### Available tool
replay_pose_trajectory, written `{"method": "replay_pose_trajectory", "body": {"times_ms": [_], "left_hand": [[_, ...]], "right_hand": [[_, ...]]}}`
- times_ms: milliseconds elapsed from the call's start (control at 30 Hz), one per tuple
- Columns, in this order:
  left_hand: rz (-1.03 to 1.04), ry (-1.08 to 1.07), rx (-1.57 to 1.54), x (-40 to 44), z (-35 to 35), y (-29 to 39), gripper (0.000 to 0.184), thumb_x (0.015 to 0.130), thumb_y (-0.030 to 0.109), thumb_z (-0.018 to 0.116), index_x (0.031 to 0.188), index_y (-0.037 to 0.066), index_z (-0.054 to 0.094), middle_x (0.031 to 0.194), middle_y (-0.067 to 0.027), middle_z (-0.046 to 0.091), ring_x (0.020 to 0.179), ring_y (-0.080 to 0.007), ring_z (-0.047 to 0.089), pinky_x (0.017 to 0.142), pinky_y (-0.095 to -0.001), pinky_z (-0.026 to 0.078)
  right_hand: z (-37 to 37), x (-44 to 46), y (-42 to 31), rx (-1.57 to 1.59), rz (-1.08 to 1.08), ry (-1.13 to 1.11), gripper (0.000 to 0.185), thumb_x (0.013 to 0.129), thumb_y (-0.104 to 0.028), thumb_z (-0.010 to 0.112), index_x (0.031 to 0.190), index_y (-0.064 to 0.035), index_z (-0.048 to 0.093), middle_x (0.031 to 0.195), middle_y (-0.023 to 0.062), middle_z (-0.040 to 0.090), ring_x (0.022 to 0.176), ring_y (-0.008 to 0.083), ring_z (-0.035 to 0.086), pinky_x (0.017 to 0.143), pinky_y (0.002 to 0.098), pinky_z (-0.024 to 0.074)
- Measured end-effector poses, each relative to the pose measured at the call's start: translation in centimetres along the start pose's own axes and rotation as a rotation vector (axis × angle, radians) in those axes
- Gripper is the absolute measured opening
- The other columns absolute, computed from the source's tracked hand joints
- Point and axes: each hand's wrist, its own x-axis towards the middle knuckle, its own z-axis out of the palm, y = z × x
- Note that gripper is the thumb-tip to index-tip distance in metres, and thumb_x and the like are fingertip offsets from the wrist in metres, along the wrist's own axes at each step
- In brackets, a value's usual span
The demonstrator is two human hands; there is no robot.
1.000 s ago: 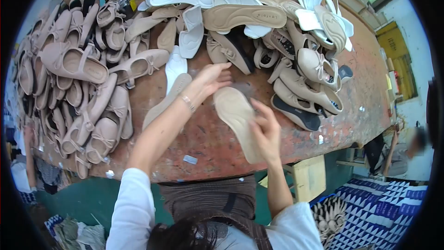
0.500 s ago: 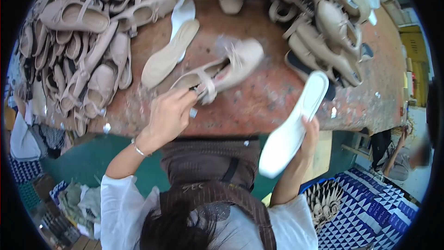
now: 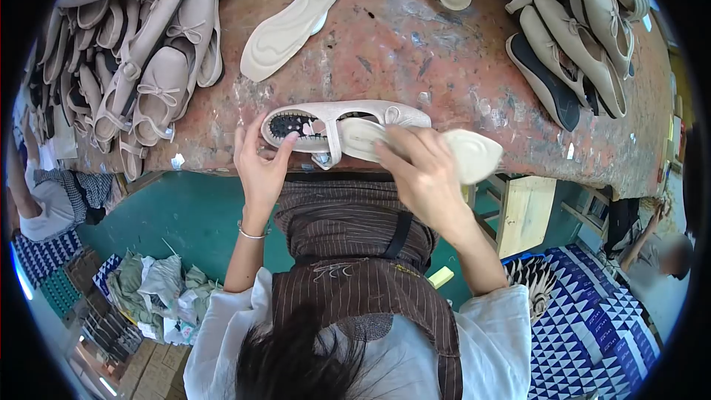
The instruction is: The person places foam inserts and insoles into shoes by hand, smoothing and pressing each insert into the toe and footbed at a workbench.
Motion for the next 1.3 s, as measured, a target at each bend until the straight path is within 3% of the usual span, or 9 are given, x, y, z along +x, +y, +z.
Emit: {"method": "replay_pose_trajectory", "body": {"times_ms": [233,433,633,733,933,1033,1133,1267,1300], "left_hand": [[-0.049,-0.165,-0.183,0.5,-0.7,-1.6,0.068,0.071,-0.003,0.085,0.132,-0.005,0.056,0.114,-0.0048,0.05,0.103,-0.0183,0.066,0.08,-0.0262,0.06],[0.012,-0.11,-0.293,1.1,-0.1,-3.5,0.064,0.068,0.008,0.091,0.122,-0.006,0.061,0.108,-0.0061,0.056,0.093,-0.0164,0.068,0.075,-0.027,0.062],[-0.027,-0.041,-0.346,1.6,0.6,-4.6,0.043,0.074,0.005,0.088,0.108,-0.007,0.064,0.099,-0.0072,0.063,0.086,-0.0124,0.068,0.067,-0.0232,0.056],[-0.17,-0.026,-0.376,2.1,0.8,-3.6,0.033,0.077,0.003,0.085,0.101,-0.006,0.065,0.09,-0.0075,0.068,0.077,-0.0096,0.067,0.064,-0.0221,0.054],[-0.295,-0.078,-0.387,2.8,0.4,-2.9,0.018,0.084,0.003,0.078,0.094,-0.005,0.067,0.078,-0.0051,0.069,0.065,-0.0048,0.061,0.054,-0.0203,0.048],[-0.262,-0.049,-0.421,2.9,0.6,-3.5,0.013,0.091,0.006,0.072,0.095,-0.004,0.065,0.072,-0.004,0.067,0.049,-0.0025,0.054,0.037,-0.0179,0.039],[-0.157,-0.005,-0.342,2.9,1.2,-4.7,0.01,0.093,0.007,0.069,0.092,-0.003,0.066,0.071,-0.0026,0.066,0.048,-0.0018,0.052,0.036,-0.0184,0.038],[-0.163,-0.043,-0.33,3.1,0.9,-4.2,0.01,0.094,0.008,0.068,0.09,-0.001,0.065,0.072,-0.0021,0.066,0.049,-0.0025,0.054,0.036,-0.0194,0.039],[-0.178,-0.059,-0.315,3.2,0.8,-4.2,0.01,0.094,0.008,0.068,0.09,-0.001,0.065,0.072,-0.0018,0.066,0.049,-0.0028,0.054,0.036,-0.0197,0.04]], "right_hand": [[5.9,4.2,-1.4,0.219,-0.034,-0.031,0.021,0.068,-0.001,0.068,0.089,0.0015,0.07,0.107,0.0108,0.067,0.101,0.0279,0.062,0.091,0.0408,0.0496],[7.6,5.5,-1.4,0.321,-0.011,-0.071,0.021,0.068,0.001,0.067,0.089,0.0034,0.07,0.103,0.012,0.07,0.097,0.0275,0.065,0.087,0.0406,0.0528],[8.5,6.1,-1.7,0.309,0.0,-0.14,0.023,0.075,0.004,0.069,0.097,-0.0002,0.075,0.112,0.0127,0.072,0.096,0.0272,0.067,0.084,0.0388,0.0558],[8.8,6.1,-1.7,0.275,-0.007,-0.164,0.023,0.075,0.003,0.069,0.097,0.0007,0.075,0.113,0.0123,0.071,0.099,0.0271,0.066,0.085,0.0384,0.0556],[9.0,5.7,-1.9,0.122,-0.125,-0.17,0.029,0.076,-0.004,0.063,0.103,0.0041,0.07,0.127,0.0158,0.064,0.107,0.0276,0.062,0.095,0.0382,0.0504],[9.4,5.3,-1.4,0.144,-0.272,-0.254,0.039,0.078,-0.008,0.063,0.116,0.0023,0.068,0.135,0.0163,0.06,0.114,0.0289,0.061,0.098,0.039,0.0486],[9.1,5.8,-1.6,0.114,-0.299,-0.369,0.044,0.08,-0.012,0.062,0.122,0.0005,0.066,0.137,0.0159,0.059,0.12,0.0298,0.059,0.1,0.0404,0.0476],[7.2,4.5,-3.5,-0.181,-0.125,-0.371,0.034,0.08,-0.01,0.057,0.108,0.0031,0.072,0.119,0.0178,0.067,0.12,0.0277,0.059,0.111,0.0402,0.0405],[6.8,4.2,-3.2,-0.126,-0.119,-0.18,0.029,0.075,-0.01,0.059,0.093,0.0044,0.075,0.104,0.0184,0.07,0.117,0.0285,0.061,0.117,0.0429,0.0317]]}}
